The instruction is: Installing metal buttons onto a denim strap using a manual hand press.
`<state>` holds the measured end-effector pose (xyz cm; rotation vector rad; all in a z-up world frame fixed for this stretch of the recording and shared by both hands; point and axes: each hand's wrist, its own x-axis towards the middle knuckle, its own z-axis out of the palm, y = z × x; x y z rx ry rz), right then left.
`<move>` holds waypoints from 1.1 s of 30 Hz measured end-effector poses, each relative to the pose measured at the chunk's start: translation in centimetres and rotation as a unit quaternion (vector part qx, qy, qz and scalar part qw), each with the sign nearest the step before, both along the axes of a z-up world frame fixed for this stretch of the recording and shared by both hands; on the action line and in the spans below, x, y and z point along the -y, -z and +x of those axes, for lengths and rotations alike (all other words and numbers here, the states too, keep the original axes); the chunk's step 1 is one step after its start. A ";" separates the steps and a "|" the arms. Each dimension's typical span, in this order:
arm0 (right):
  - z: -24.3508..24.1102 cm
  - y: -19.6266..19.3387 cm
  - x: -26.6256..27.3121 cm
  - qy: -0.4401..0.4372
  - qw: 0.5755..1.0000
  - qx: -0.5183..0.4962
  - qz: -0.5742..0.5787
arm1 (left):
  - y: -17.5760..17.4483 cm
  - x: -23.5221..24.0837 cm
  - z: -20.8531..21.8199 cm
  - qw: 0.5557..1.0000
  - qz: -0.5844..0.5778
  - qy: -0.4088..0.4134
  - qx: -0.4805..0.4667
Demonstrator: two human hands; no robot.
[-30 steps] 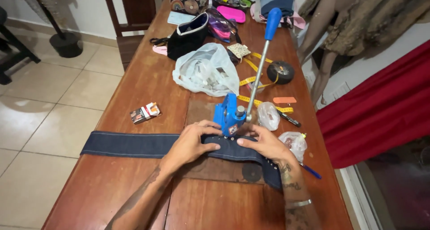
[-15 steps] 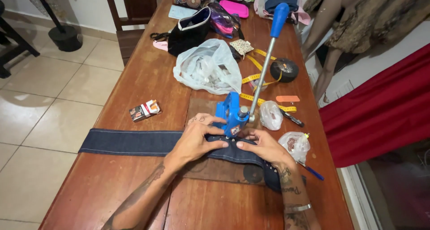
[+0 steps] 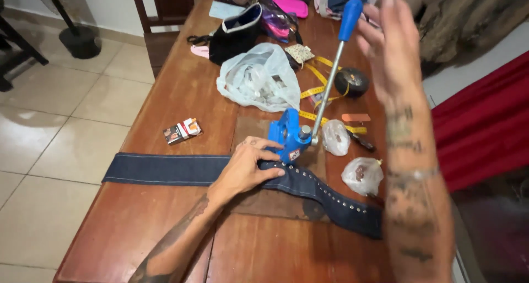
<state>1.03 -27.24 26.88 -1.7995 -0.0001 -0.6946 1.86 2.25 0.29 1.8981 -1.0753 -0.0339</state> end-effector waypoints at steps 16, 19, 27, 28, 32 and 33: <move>-13.4 -0.6 -16.1 0.042 0.961 0.253 -0.104 | 0.3 0.1 0.2 1.000 0.001 -0.003 0.027; -14.3 0.2 -16.7 0.033 0.954 0.288 -0.070 | -0.1 0.4 0.7 1.000 0.012 0.008 0.019; -16.5 2.3 -18.0 -0.057 0.934 0.346 -0.063 | -1.1 -0.2 0.8 0.999 0.034 0.021 0.006; -17.4 2.6 -18.3 -0.097 0.916 0.367 -0.131 | -0.8 -0.2 0.8 0.999 0.034 0.019 0.005; -20.1 3.1 -20.2 -0.124 0.925 0.320 -0.161 | 0.0 0.1 0.5 0.998 0.020 0.016 0.051; -19.9 4.5 -20.0 -0.130 0.925 0.320 -0.156 | 0.1 -0.8 0.7 0.998 0.023 0.009 0.049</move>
